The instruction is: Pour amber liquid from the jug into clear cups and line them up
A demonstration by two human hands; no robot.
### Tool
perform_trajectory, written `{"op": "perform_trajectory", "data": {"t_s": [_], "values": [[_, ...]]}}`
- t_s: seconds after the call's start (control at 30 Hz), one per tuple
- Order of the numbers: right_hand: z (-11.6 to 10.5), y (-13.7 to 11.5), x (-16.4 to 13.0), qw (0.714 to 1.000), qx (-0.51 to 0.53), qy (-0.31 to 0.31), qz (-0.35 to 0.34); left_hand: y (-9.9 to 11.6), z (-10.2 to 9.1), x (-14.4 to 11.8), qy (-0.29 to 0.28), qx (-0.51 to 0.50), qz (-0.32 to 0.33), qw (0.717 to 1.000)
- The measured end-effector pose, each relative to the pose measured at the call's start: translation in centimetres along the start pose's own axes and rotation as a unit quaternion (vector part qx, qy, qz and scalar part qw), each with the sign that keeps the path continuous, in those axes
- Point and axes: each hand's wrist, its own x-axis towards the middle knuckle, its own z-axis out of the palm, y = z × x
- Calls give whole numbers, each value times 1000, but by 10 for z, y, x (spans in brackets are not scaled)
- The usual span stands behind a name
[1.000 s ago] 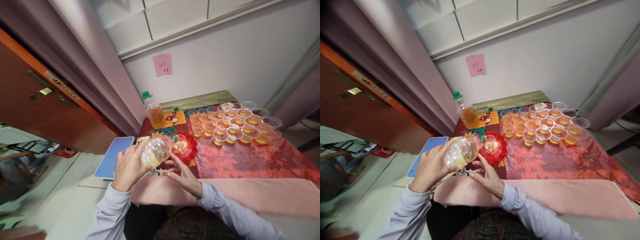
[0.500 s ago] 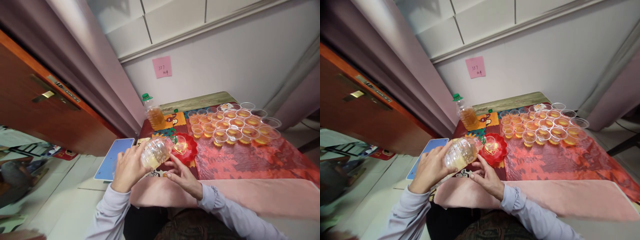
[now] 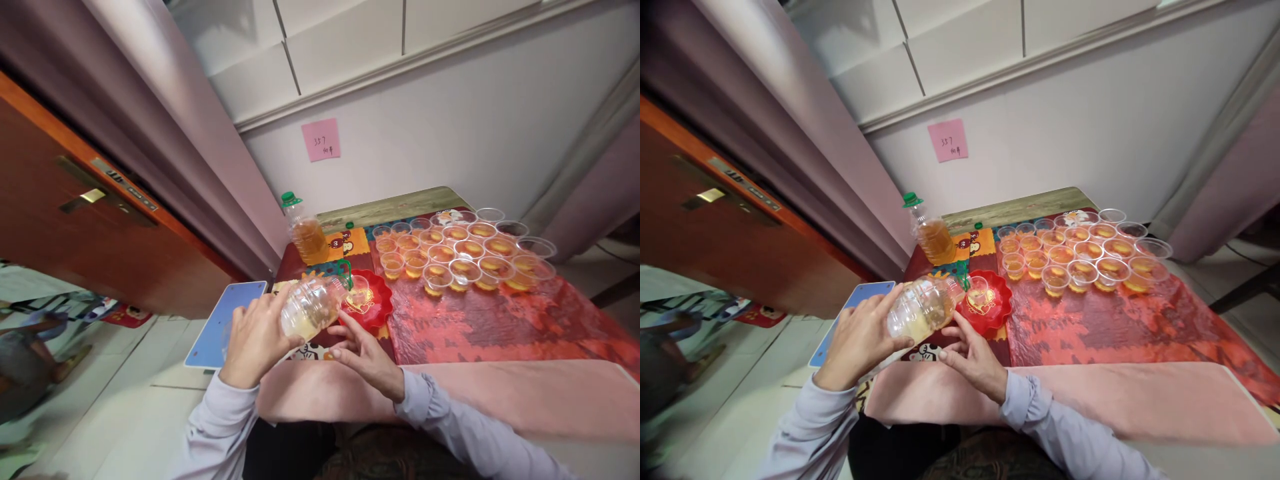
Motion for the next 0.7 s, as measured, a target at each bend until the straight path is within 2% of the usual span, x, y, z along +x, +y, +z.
{"op": "perform_trajectory", "data": {"t_s": [0.7], "values": [[2,-5,0,1000,3,8,4,-1,-1,2,0,3,9,1000]]}}
